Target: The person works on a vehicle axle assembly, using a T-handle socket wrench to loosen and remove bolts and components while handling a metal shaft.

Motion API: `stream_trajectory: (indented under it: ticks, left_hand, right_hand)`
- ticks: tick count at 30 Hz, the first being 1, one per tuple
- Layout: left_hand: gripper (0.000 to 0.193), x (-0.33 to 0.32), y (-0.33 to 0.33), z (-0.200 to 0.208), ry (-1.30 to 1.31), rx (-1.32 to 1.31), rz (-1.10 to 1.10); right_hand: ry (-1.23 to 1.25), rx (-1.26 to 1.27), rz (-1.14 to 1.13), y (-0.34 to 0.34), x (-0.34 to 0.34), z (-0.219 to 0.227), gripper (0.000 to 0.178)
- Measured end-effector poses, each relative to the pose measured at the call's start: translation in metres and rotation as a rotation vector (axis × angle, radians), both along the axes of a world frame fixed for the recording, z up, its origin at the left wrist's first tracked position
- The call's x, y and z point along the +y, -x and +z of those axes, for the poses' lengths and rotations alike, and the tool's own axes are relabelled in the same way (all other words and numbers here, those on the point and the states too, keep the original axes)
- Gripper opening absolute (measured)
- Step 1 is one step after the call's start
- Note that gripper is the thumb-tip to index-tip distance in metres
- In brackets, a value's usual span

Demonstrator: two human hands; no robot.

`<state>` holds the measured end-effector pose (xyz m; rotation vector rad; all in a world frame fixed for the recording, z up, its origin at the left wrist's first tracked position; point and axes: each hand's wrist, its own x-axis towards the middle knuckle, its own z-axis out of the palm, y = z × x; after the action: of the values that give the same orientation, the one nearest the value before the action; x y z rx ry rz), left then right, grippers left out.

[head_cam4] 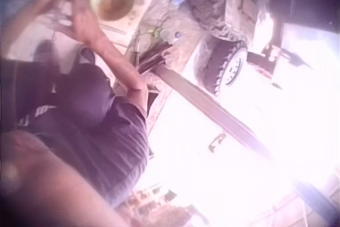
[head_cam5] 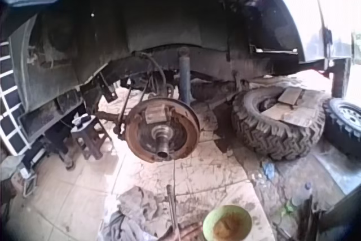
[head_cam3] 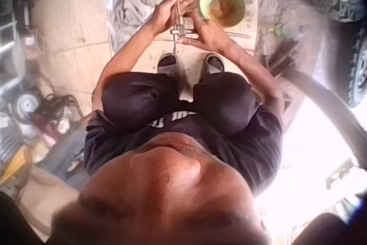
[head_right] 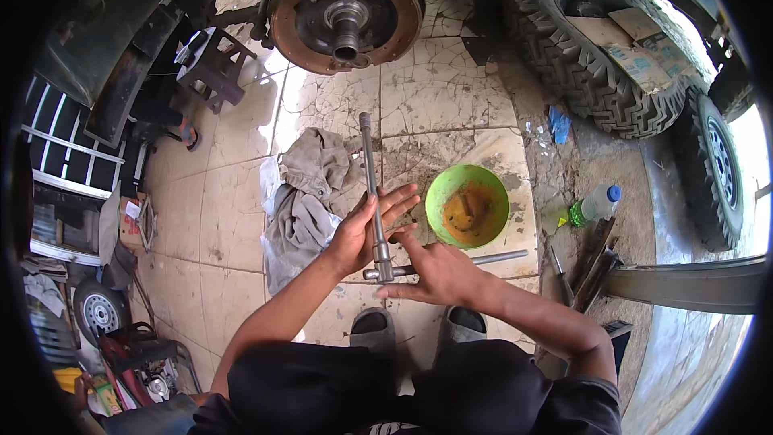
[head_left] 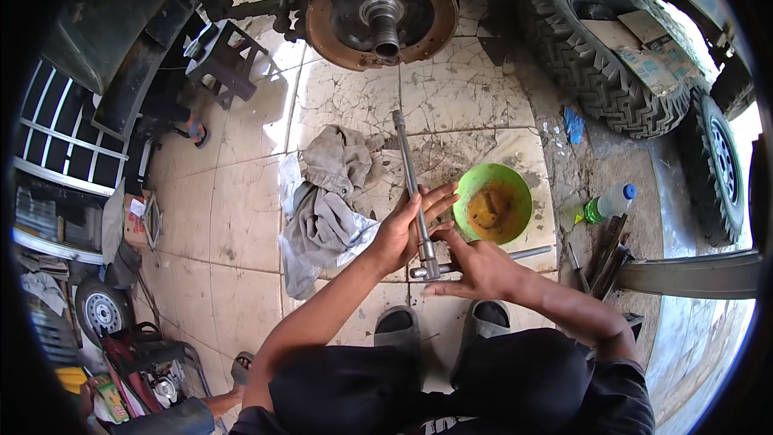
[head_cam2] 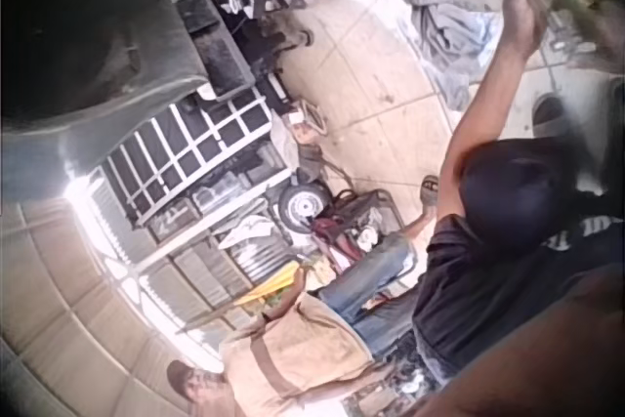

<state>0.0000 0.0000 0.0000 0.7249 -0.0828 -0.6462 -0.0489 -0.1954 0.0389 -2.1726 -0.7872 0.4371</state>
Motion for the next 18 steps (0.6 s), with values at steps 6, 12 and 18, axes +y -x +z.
stream_trajectory:
  ticks: [6,12,18]
  left_hand:
    - [0.016,-0.030,-0.031,0.038,-0.237,-0.155,-0.156]
    - [0.022,-0.045,-0.068,0.080,-0.346,-0.208,-0.264]
    - [0.029,-0.026,-0.119,0.095,-0.568,-0.270,-0.235]
  right_hand:
    - [-0.289,0.126,-0.341,0.005,0.002,0.017,0.060]
    - [-0.357,0.147,-0.525,-0.015,-0.010,0.058,0.048]
    - [0.100,-0.248,-0.418,-0.046,-0.015,0.058,0.049]
